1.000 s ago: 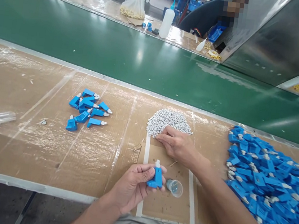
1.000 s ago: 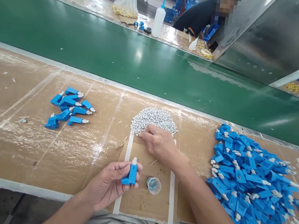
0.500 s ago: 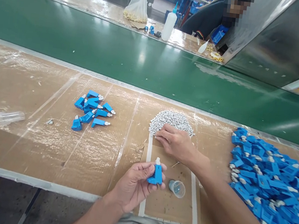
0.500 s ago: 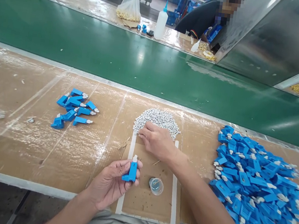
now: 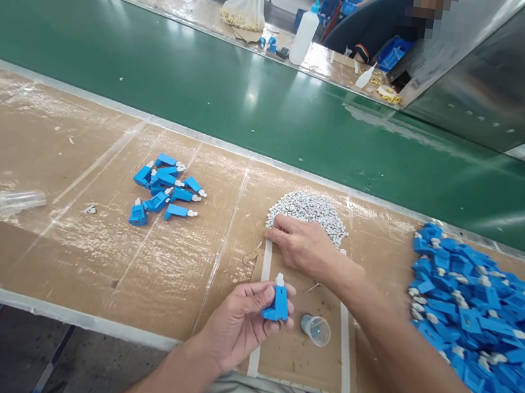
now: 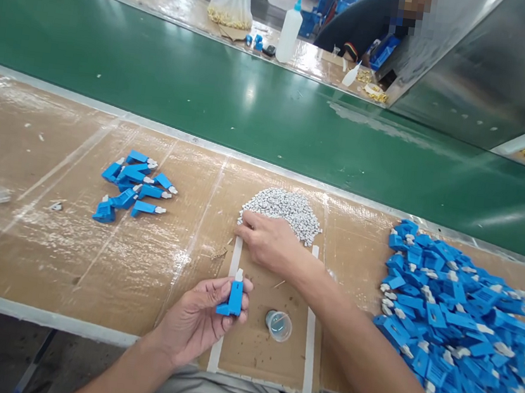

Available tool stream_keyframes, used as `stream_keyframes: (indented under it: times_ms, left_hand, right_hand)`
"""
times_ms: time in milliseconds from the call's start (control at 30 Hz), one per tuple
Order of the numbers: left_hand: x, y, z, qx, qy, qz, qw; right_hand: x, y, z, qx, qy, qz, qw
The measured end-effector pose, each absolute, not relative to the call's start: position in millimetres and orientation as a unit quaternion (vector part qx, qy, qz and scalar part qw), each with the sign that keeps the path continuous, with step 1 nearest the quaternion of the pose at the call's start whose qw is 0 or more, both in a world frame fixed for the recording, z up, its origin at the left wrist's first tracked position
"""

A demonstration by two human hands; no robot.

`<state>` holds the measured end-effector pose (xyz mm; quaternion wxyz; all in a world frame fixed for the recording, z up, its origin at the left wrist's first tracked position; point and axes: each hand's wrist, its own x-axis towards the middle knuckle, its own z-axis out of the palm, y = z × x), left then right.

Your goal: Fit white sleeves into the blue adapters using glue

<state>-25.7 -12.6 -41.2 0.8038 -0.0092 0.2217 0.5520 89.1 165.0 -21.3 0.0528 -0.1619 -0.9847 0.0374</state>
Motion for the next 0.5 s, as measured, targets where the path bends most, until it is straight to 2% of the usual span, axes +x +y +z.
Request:
stream_keyframes:
  times_ms: [133, 233, 367, 500]
  left_hand:
    - [-26.2, -11.8, -41.8, -0.008, 0.22, 0.55, 0.806]
    - [-27.0, -12.3, -39.7, -0.004, 0.217, 0.549, 0.807]
    - [-27.5, -13.7, -34.9, 0.02, 0.202, 0.545, 0.813]
    - [-26.8, -13.0, -30.0, 0.046, 0.175, 0.539, 0.822]
  right_hand:
    - [84.6, 166.9, -15.5, -0.147, -0.988, 0.038, 0.025]
    - [89.2, 166.0, -3.2, -0.166, -0.98, 0.087, 0.061]
    - [117.7, 152.3, 17.5, -0.259, -0.909, 0.271, 0.184]
    - [157.8, 122.8, 25.1, -0.338, -0.787, 0.457, 0.241]
